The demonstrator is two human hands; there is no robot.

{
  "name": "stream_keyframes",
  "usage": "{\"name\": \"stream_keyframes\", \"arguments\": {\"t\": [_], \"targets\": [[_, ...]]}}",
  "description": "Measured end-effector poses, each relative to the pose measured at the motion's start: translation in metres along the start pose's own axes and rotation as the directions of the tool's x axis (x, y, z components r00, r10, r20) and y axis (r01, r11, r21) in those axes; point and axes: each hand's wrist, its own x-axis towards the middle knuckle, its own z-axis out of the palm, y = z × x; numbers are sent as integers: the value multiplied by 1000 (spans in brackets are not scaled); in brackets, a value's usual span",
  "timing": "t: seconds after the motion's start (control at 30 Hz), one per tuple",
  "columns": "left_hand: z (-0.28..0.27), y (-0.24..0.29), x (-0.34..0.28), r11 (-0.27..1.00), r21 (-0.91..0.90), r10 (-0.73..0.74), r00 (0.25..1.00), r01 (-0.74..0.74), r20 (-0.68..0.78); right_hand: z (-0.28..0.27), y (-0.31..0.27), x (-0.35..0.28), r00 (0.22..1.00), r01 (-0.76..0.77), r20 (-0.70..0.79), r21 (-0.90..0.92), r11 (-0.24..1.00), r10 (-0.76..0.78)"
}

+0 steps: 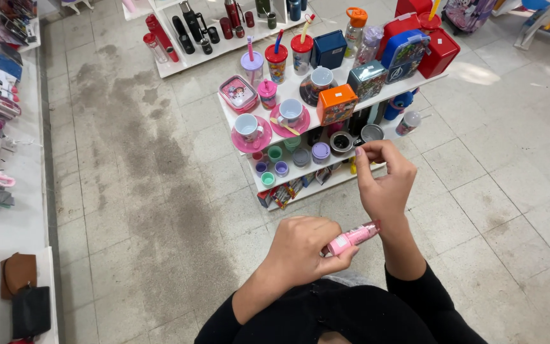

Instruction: The person picks up various lip products from a table and shelves, examines them, and places them into display boxes. They handle lip oils and cherry tints, moving between different storage areas to organize the items.

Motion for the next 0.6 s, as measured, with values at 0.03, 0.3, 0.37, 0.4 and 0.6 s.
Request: {"name": "stream_keyframes", "arguments": {"t": [0.03, 0.3, 0.37, 0.4, 0.6], "targets": [[1, 1, 0, 1000, -4, 3, 1000, -3, 5, 1, -2, 0, 1000, -4, -4, -5, 1000, 4], [-7, 5, 1, 990, 131, 54, 996, -44, -74, 1, -10, -1, 999, -4, 39, -25, 1000, 5], [-10, 5, 2, 989, 148, 41, 994, -25, -106, 0, -10, -1, 999, -7, 37, -29, 1000, 9], [-12, 4, 1, 986, 167, 26, 990, -2, -142, 0, -10, -1, 999, -7, 39, -30, 1000, 8], [-11, -1, -1, 972, 237, 22, 989, 13, -145, -1, -10, -1, 997, 32, 67, -92, 995, -26]]}}
